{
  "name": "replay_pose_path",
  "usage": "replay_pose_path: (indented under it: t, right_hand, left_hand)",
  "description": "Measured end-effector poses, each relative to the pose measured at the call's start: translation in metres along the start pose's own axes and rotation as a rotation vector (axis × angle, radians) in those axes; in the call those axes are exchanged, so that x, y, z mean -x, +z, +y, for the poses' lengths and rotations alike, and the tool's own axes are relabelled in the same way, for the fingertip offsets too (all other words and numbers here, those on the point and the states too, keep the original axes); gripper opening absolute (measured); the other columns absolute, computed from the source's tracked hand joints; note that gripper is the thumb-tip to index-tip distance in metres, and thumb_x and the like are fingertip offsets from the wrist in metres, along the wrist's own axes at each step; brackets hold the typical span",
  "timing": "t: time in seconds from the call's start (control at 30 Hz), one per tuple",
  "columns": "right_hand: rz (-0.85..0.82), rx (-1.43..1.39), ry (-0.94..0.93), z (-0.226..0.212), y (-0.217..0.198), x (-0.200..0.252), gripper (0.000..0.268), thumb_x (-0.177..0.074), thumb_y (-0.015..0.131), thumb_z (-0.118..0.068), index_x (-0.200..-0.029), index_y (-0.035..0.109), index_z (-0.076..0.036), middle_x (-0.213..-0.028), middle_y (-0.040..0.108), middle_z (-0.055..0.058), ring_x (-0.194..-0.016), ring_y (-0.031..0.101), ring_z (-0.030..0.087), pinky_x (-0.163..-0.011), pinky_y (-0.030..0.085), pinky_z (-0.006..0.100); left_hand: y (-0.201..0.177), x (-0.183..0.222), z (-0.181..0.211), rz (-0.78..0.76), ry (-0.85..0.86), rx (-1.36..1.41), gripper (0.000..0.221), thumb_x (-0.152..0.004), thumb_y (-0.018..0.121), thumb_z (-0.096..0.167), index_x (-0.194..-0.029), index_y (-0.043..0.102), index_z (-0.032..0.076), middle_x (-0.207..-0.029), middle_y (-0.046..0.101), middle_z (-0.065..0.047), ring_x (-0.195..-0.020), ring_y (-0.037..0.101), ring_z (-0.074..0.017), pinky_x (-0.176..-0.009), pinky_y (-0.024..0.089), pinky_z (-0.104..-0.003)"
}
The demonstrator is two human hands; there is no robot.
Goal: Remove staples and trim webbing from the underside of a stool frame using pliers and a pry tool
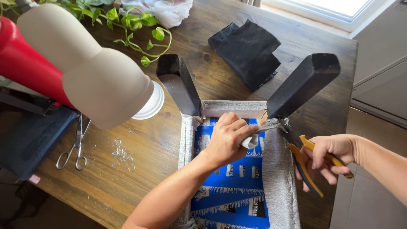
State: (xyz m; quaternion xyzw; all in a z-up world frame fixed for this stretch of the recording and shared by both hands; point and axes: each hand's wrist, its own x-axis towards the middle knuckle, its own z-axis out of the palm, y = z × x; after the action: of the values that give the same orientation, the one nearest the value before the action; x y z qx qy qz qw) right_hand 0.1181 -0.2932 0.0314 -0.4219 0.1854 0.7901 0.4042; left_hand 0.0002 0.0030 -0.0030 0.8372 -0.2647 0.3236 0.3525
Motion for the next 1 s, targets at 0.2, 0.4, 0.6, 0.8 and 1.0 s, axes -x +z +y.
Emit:
replay_pose_path:
  t: [0.2,0.4,0.6,0.8,1.0]
  right_hand:
    - [0.051,0.032,0.008,-0.006,-0.002,-0.003,0.040,-0.084,0.044,0.020,-0.118,0.051,0.039,-0.117,0.060,0.062,-0.050,0.066,0.048,-0.025,0.044,0.030]
    - [-0.004,0.024,-0.028,-0.006,-0.004,-0.005,0.067,-0.102,0.034,-0.029,-0.121,0.055,0.031,-0.117,0.064,0.055,-0.066,0.071,0.046,-0.048,0.061,0.041]
    - [-0.028,-0.006,-0.175,-0.004,0.025,-0.009,0.075,-0.095,0.032,-0.052,-0.117,0.064,0.012,-0.123,0.070,0.040,-0.113,0.068,0.054,-0.105,0.051,0.066]
    - [0.416,0.013,-0.232,-0.004,0.075,-0.015,0.066,-0.103,0.039,-0.045,-0.094,0.060,0.017,-0.088,0.068,0.043,-0.077,0.067,0.059,-0.072,0.056,0.067]
    - [0.953,0.633,-0.063,-0.025,0.132,-0.014,0.059,-0.104,0.059,-0.037,-0.063,0.053,0.006,-0.041,0.051,0.023,-0.032,0.048,0.027,-0.046,0.050,0.040]
  left_hand:
    - [0.000,-0.002,0.001,0.026,0.061,-0.007,0.009,-0.099,0.060,0.017,-0.102,0.067,0.011,-0.076,0.057,-0.002,-0.074,0.046,-0.0242,-0.065,0.034,-0.041]
    - [0.002,0.001,0.002,-0.098,0.157,0.042,0.027,-0.084,0.061,0.007,-0.110,0.067,0.006,-0.080,0.055,-0.005,-0.077,0.049,-0.0303,-0.073,0.039,-0.044]
    - [0.008,-0.003,0.005,-0.156,0.176,0.067,0.037,-0.069,0.064,0.009,-0.106,0.066,0.009,-0.080,0.054,-0.002,-0.079,0.046,-0.0295,-0.071,0.036,-0.045]
    - [0.007,-0.005,0.012,-0.166,0.224,0.130,0.018,-0.078,0.064,0.008,-0.095,0.070,0.010,-0.080,0.060,-0.001,-0.079,0.049,-0.0292,-0.066,0.033,-0.046]
    - [-0.019,0.001,0.011,-0.323,0.174,0.042,0.012,-0.066,0.063,0.010,-0.071,0.052,0.010,-0.070,0.057,-0.002,-0.078,0.048,-0.0288,-0.068,0.037,-0.043]
